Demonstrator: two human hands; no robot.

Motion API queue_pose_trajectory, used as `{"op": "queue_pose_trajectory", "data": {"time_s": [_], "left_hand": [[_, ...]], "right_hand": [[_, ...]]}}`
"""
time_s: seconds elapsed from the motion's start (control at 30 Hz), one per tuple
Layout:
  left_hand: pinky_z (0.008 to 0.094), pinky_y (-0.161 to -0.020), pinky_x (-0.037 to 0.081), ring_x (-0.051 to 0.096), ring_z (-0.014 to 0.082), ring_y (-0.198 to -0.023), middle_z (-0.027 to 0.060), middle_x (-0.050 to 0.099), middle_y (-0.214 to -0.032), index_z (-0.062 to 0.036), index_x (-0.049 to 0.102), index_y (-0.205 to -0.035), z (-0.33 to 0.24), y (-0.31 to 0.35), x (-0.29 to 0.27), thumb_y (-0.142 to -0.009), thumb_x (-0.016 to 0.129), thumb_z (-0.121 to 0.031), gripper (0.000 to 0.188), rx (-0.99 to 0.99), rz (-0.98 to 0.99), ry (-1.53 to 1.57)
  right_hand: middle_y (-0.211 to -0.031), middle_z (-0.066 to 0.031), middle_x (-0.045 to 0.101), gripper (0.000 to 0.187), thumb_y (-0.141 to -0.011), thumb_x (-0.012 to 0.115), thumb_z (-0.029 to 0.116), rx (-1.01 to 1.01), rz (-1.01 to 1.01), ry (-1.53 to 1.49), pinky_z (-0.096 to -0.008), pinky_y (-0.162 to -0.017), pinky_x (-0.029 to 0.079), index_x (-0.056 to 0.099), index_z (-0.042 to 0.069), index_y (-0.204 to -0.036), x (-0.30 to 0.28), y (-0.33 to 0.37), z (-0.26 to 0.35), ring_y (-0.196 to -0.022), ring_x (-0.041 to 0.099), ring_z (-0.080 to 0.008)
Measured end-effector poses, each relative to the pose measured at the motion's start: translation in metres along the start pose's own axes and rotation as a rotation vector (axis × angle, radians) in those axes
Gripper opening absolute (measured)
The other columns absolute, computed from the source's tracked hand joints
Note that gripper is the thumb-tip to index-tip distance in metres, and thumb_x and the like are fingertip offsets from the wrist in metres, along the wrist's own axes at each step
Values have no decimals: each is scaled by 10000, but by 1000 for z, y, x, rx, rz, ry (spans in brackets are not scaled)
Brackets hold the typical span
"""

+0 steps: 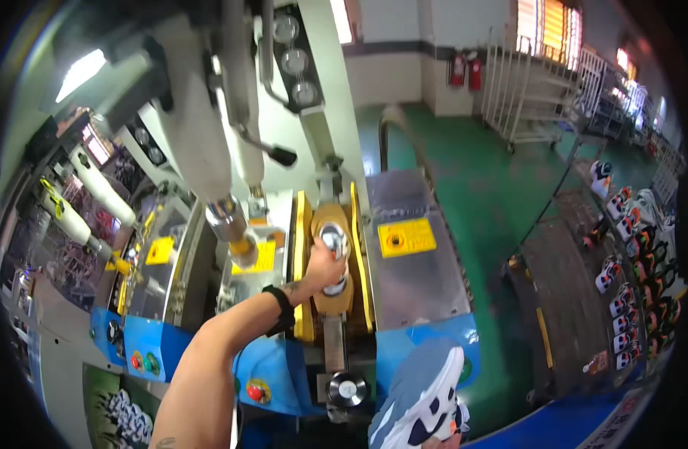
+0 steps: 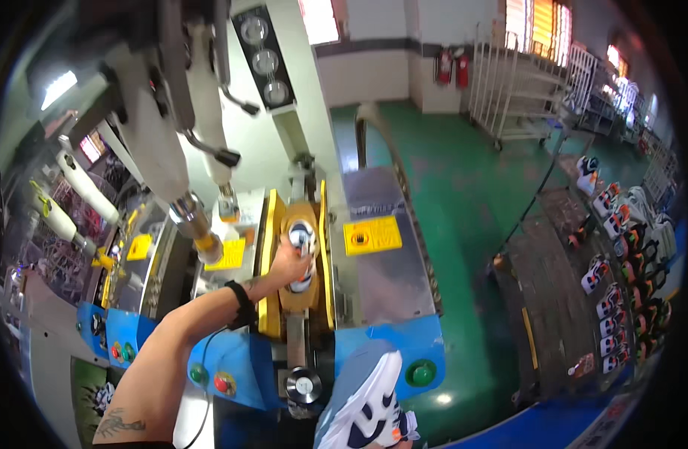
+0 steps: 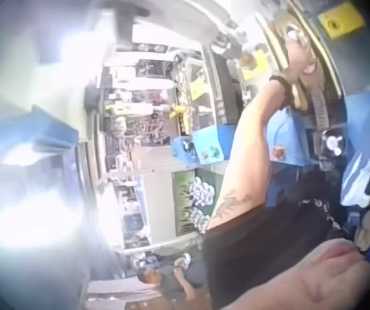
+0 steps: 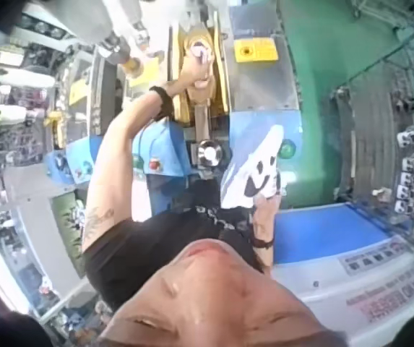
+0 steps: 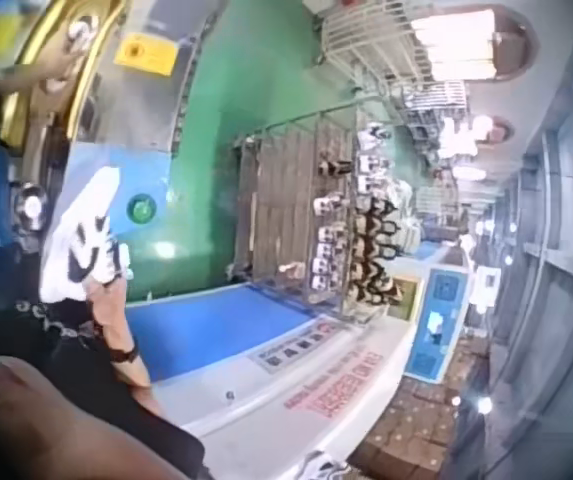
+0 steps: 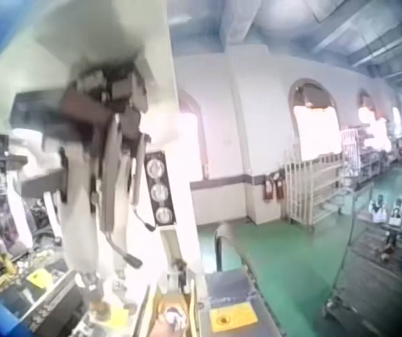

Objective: Operating a sole-pressing machine to attach or mold soles onto shoes in a production line.

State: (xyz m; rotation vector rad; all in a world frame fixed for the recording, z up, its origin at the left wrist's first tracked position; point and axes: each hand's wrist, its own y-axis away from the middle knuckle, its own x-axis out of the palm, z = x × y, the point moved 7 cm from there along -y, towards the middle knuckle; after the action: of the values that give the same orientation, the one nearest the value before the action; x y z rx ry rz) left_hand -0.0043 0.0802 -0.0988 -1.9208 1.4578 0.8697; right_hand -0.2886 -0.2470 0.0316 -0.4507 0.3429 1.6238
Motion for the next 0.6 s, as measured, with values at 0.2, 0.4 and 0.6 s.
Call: {"op": "queue_pose_trajectory", "data": {"time_s": [0.2, 0.4, 0.6], "left_hand": [[369, -806, 506, 619, 282, -956, 206, 605, -1074, 60, 229, -1343, -49, 52, -112, -733, 719, -194, 823, -245, 350, 242], [337, -923, 438, 513, 174, -1093, 102, 514, -1181, -14, 338, -1302, 44, 306, -207, -724, 734, -51, 701, -343, 114, 1166], [367, -953, 424, 500, 262, -1149, 143, 461, -1292, 49, 288, -1363, 116, 521, -196, -803, 667, -179, 714, -629, -442, 1025]], "right_hand": [[-1094, -186, 592, 518, -804, 623, 243, 395, 28, -542, -385, -862, 464, 497, 20, -1255, 17, 19, -48, -905, 583, -285], [-1072, -64, 629, 324, -938, 517, 253, 561, 454, -956, -316, -610, 566, 496, 94, -1219, 166, -164, 19, -861, 654, -173], [-1146, -262, 519, 523, -837, 609, 194, -119, 189, 366, -484, -770, 490, 372, -56, -1231, 255, -349, -9, -931, 590, -408]]}}
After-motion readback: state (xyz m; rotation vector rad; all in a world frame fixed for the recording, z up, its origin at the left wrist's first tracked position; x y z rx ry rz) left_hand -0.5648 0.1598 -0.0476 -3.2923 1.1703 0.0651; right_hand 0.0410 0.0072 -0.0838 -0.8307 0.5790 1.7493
